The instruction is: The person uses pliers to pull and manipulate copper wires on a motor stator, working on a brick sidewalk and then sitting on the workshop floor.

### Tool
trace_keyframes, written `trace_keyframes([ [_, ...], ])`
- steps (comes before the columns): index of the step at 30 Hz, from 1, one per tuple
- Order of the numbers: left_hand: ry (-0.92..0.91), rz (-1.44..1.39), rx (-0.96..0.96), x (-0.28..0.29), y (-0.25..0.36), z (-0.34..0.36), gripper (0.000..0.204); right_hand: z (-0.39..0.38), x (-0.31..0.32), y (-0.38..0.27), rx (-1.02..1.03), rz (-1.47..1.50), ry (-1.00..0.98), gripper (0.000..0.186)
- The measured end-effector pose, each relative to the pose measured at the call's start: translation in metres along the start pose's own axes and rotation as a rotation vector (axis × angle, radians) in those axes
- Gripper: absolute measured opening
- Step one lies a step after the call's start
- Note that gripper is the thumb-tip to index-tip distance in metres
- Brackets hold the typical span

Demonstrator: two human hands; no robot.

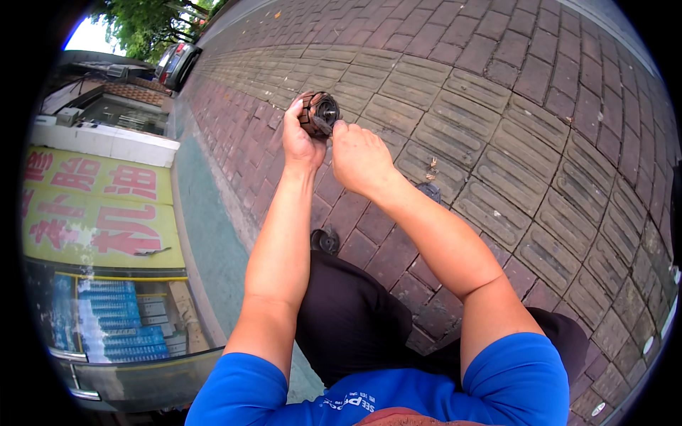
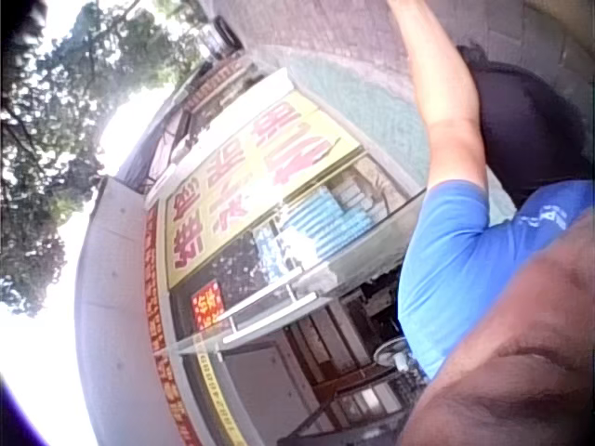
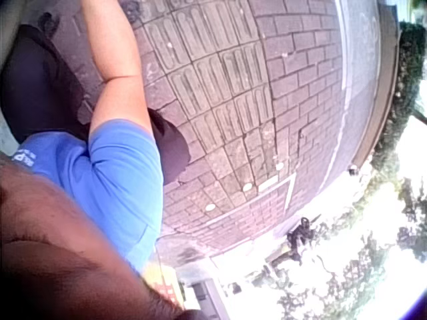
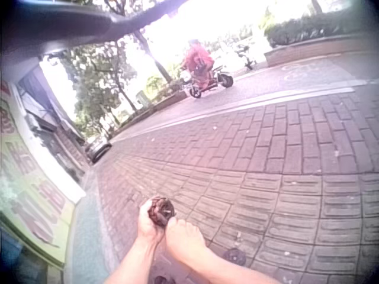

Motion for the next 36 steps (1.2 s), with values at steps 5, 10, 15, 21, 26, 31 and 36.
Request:
trace_keyframes([
  [5, -0.009, -0.005, -0.005, -0.001, 0.000, 0.001, 0.035, -0.001, 0.003, 0.001, -0.037, -0.002, 0.018, 0.029],
  [10, 0.041, 0.006, -0.027, 0.005, 0.002, 0.002, 0.034, -0.004, 0.005, -0.004, -0.048, -0.041, 0.039, 0.034],
  [15, 0.035, 0.019, -0.060, 0.002, 0.004, -0.001, 0.034, -0.004, 0.000, -0.001, -0.067, 0.026, 0.022, 0.034],
  [21, 0.011, 0.040, -0.094, 0.002, 0.010, 0.000, 0.036, -0.005, 0.000, -0.004, -0.084, 0.120, -0.066, 0.034],
  [26, 0.010, 0.088, -0.124, -0.003, 0.012, -0.002, 0.037, -0.004, 0.001, -0.002, -0.094, 0.094, -0.068, 0.027],
  [31, -0.006, 0.030, -0.085, -0.003, 0.009, -0.001, 0.037, -0.002, -0.003, 0.001, -0.118, 0.186, -0.053, 0.021],
  [36, 0.045, -0.072, -0.032, -0.001, 0.008, -0.002, 0.038, 0.001, -0.009, 0.002, -0.116, 0.332, -0.091, 0.024],
])
Point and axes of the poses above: each hand's wrist, its own z-axis towards the middle knuckle, its own x-axis out of the back of the hand, y = z × x, the point moved 10 cm from there along z, towards the middle knuckle, and after that the axes turned 2 degrees about -y, right-handed, at the moved point
